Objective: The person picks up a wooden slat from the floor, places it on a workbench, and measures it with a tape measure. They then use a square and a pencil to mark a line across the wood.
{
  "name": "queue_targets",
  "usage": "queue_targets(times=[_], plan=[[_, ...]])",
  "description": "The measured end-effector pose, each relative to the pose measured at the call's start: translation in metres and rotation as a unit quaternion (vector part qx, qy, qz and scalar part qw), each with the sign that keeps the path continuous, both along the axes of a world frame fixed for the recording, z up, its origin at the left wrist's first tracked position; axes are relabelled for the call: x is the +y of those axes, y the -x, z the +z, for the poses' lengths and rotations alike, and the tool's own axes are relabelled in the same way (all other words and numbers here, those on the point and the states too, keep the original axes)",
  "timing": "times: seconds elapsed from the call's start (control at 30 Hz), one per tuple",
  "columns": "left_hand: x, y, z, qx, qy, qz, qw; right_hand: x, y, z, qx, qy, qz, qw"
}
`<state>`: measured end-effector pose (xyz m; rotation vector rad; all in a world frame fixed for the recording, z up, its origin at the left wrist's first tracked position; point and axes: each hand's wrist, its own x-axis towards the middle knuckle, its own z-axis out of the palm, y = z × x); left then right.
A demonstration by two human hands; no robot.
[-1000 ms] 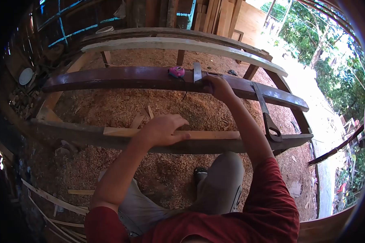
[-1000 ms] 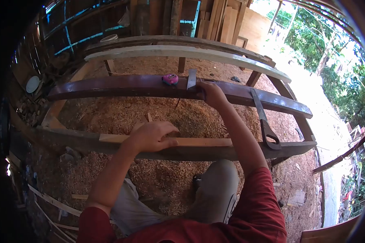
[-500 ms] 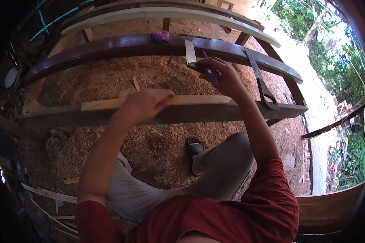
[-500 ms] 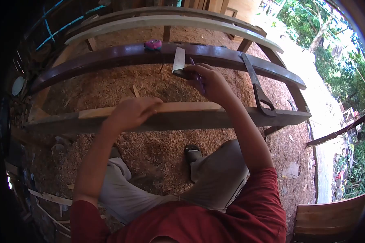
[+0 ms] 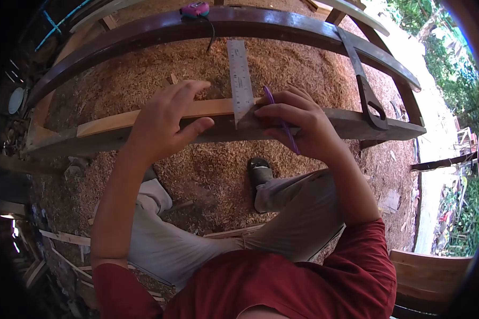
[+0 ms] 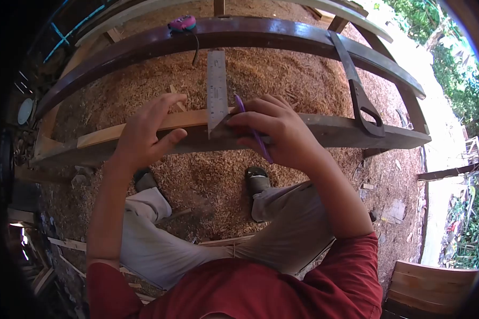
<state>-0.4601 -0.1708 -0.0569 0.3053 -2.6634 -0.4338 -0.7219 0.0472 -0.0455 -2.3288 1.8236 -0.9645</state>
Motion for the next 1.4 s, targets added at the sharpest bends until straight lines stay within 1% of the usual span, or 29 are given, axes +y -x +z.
queue_targets(times=[0.03, 0.1, 0.17, 0.3, 0.33, 0.37, 0.53, 0.67, 0.8, 0.9, 0.97, 1.1, 1.17, 1.4], plan=[[0.002, 0.005, -0.004, -0.005, -0.004, 0.0, 1.0, -0.002, -0.003, -0.004, -0.013, 0.013, 0.007, 1.0], [0.004, 0.017, -0.01, 0.062, 0.029, -0.02, 0.997, -0.004, -0.006, -0.008, -0.029, 0.024, 0.014, 0.999], [0.008, 0.024, -0.008, 0.035, 0.022, -0.018, 0.999, -0.005, -0.007, -0.012, -0.008, 0.04, 0.006, 0.999], [0.014, 0.035, -0.003, -0.015, 0.012, -0.014, 1.0, -0.009, -0.01, -0.022, -0.035, 0.047, 0.001, 0.998], [0.014, 0.038, -0.005, -0.018, 0.01, -0.014, 1.0, -0.009, -0.011, -0.022, -0.023, 0.048, -0.007, 0.999], [0.015, 0.04, -0.007, -0.018, 0.02, -0.013, 1.0, -0.009, -0.012, -0.021, -0.01, 0.048, -0.014, 0.999], [0.014, 0.042, -0.023, -0.017, 0.046, -0.008, 0.999, -0.01, -0.01, -0.021, -0.019, 0.029, -0.004, 0.999], [0.012, 0.041, -0.021, -0.009, 0.06, -0.018, 0.998, -0.008, -0.008, -0.016, -0.013, 0.0, 0.005, 1.0], [0.012, 0.043, -0.018, -0.011, 0.058, -0.021, 0.998, -0.007, -0.009, -0.019, -0.03, -0.013, 0.011, 0.999], [0.01, 0.044, -0.021, -0.009, 0.061, -0.028, 0.998, -0.009, -0.005, -0.023, -0.029, -0.002, 0.012, 1.0], [0.01, 0.044, -0.019, -0.014, 0.052, -0.03, 0.998, -0.01, -0.002, -0.021, 0.002, 0.009, 0.011, 1.0], [0.009, 0.043, -0.019, -0.011, 0.054, -0.038, 0.998, -0.013, 0.005, -0.024, 0.011, 0.016, 0.026, 0.999], [0.01, 0.043, -0.019, -0.018, 0.049, -0.033, 0.998, -0.014, 0.007, -0.025, 0.037, 0.022, 0.029, 0.999], [0.011, 0.044, -0.017, -0.031, 0.034, -0.023, 0.999, -0.016, 0.01, -0.022, -0.012, -0.002, 0.005, 1.0]])
